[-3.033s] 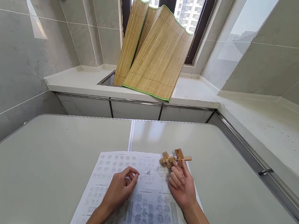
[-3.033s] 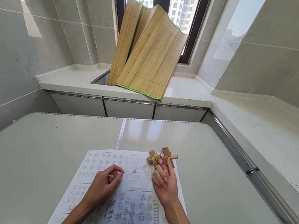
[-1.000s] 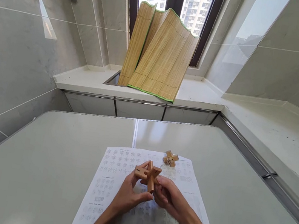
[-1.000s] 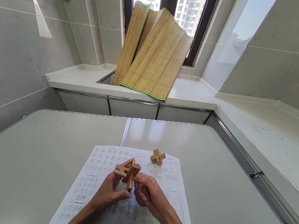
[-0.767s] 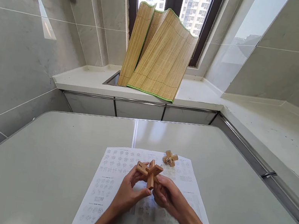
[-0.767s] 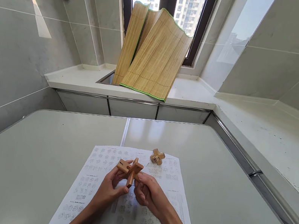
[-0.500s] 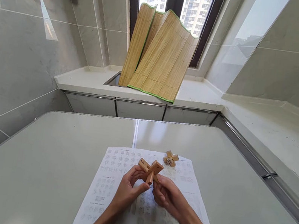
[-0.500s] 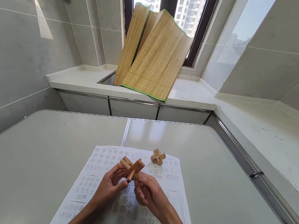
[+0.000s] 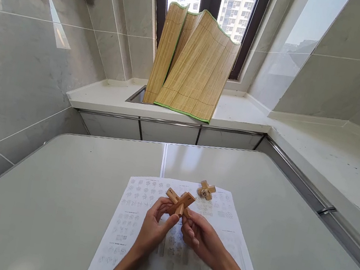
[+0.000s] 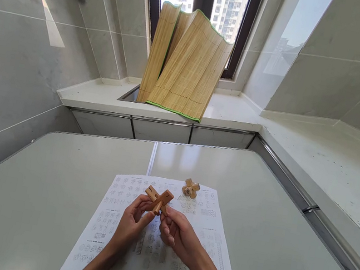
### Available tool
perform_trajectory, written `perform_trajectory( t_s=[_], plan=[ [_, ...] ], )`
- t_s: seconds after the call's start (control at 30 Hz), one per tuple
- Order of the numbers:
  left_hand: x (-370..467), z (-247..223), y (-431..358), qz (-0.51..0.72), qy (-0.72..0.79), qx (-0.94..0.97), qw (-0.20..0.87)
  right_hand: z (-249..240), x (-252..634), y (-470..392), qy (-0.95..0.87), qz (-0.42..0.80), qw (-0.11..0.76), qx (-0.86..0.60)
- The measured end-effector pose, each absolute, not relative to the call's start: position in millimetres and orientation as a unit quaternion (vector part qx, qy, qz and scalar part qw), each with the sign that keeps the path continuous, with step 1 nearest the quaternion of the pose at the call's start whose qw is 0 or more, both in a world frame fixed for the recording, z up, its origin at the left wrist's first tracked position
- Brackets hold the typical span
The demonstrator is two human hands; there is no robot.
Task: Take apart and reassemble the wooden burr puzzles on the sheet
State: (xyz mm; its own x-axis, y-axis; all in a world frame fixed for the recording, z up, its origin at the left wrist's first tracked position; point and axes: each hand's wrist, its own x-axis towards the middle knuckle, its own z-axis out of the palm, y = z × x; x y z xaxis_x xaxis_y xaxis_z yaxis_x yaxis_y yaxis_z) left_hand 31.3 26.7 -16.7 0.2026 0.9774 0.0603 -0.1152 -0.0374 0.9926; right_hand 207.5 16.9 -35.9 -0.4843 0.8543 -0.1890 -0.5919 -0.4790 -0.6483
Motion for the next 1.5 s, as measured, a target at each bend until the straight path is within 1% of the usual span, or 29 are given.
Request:
perform_trajectory(
  t_s=[0.23, 0.47, 0.57, 0.67, 0.87, 0.97, 1.03, 1.27, 1.5],
  plan=[
    [31.5, -19.4, 25.1, 0.481, 0.392, 0.539, 0.570, -34.9, 204.2, 15.2, -0.235, 0.823, 0.449, -0.255],
    [35.1, -7.5, 20.4, 0.476, 0.430, 0.536, 0.548, -40.2, 208.3, 20.1, -0.222, 0.821, 0.453, -0.267],
    [37.6, -7.3, 19.7, 0.474, 0.422, 0.530, 0.562, -41.9, 212.9, 23.6, -0.224, 0.814, 0.463, -0.272],
    [36.2, -9.8, 23.0, 0.475, 0.451, 0.523, 0.546, -42.3, 216.4, 25.2, -0.227, 0.803, 0.478, -0.274],
    [14.9, -9.6, 39.9, 0.492, 0.542, 0.538, 0.418, -34.4, 216.6, 25.1, -0.248, 0.780, 0.502, -0.279],
    [-0.9, -8.9, 47.8, 0.441, 0.607, 0.591, 0.297, -28.4, 215.8, 23.7, -0.296, 0.765, 0.493, -0.290],
    [-10.9, -10.1, 52.3, 0.418, 0.629, 0.606, 0.248, -26.6, 215.4, 22.6, -0.317, 0.761, 0.484, -0.293],
    [-36.8, -19.2, 65.2, 0.362, 0.655, 0.650, 0.134, -34.0, 214.3, 19.1, -0.320, 0.773, 0.466, -0.288],
    [-55.1, -26.8, 71.4, 0.334, 0.672, 0.657, 0.067, -30.8, 216.4, 15.8, -0.333, 0.777, 0.459, -0.271]
  ],
)
